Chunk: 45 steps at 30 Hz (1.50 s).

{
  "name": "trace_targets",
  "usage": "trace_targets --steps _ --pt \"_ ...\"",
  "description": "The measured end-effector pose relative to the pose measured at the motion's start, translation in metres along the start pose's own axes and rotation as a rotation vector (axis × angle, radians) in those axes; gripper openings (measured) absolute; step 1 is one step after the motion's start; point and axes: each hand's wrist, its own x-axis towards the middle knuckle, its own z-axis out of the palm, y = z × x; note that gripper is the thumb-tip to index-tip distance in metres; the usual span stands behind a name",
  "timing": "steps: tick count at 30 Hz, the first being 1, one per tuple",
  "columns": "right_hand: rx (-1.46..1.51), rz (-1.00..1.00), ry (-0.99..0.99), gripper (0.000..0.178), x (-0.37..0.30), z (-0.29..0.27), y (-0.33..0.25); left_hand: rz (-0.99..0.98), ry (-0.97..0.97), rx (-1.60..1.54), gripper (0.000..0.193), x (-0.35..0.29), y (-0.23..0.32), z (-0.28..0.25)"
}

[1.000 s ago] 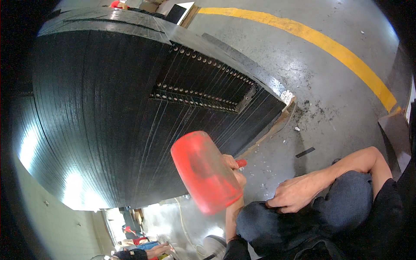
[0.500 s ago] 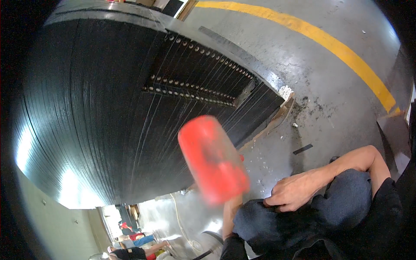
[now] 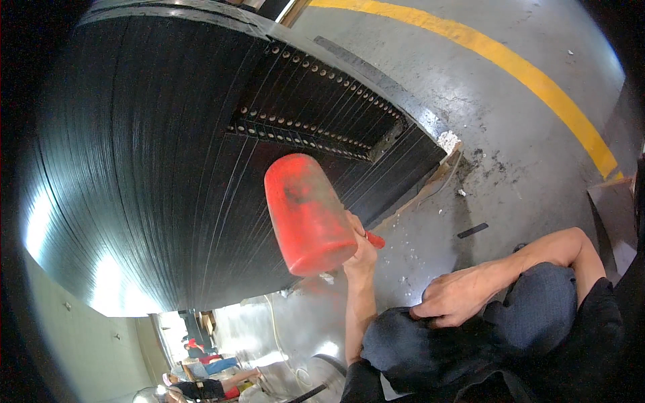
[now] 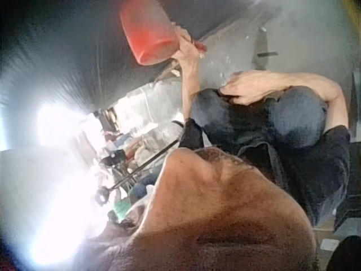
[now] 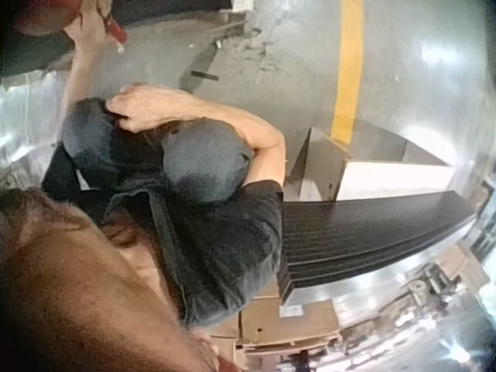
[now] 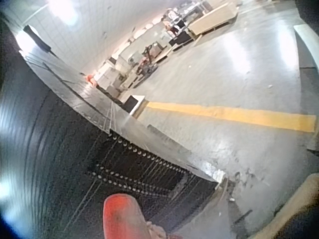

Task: Manually inserting and hammering metal components into a bamboo or wood panel.

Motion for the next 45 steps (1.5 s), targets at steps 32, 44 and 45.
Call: trace_targets --steps 32,44,45 --pt "-0.020 0.035 -0.094 0.035 0.002 -0.011 -0.007 -0.056 0.231 -0.282 0.045 0.017 0.035 -0.013" --pt "-0.013 0.011 -0.048 0.031 0.005 -0.001 0.000 -0.086 0.269 -0.255 0.036 0.035 0.045 -0.019" --pt "-0.008 0.004 -0.030 0.031 0.004 -0.002 -0.002 -0.049 0.277 -0.294 0.036 0.037 0.048 -0.018"
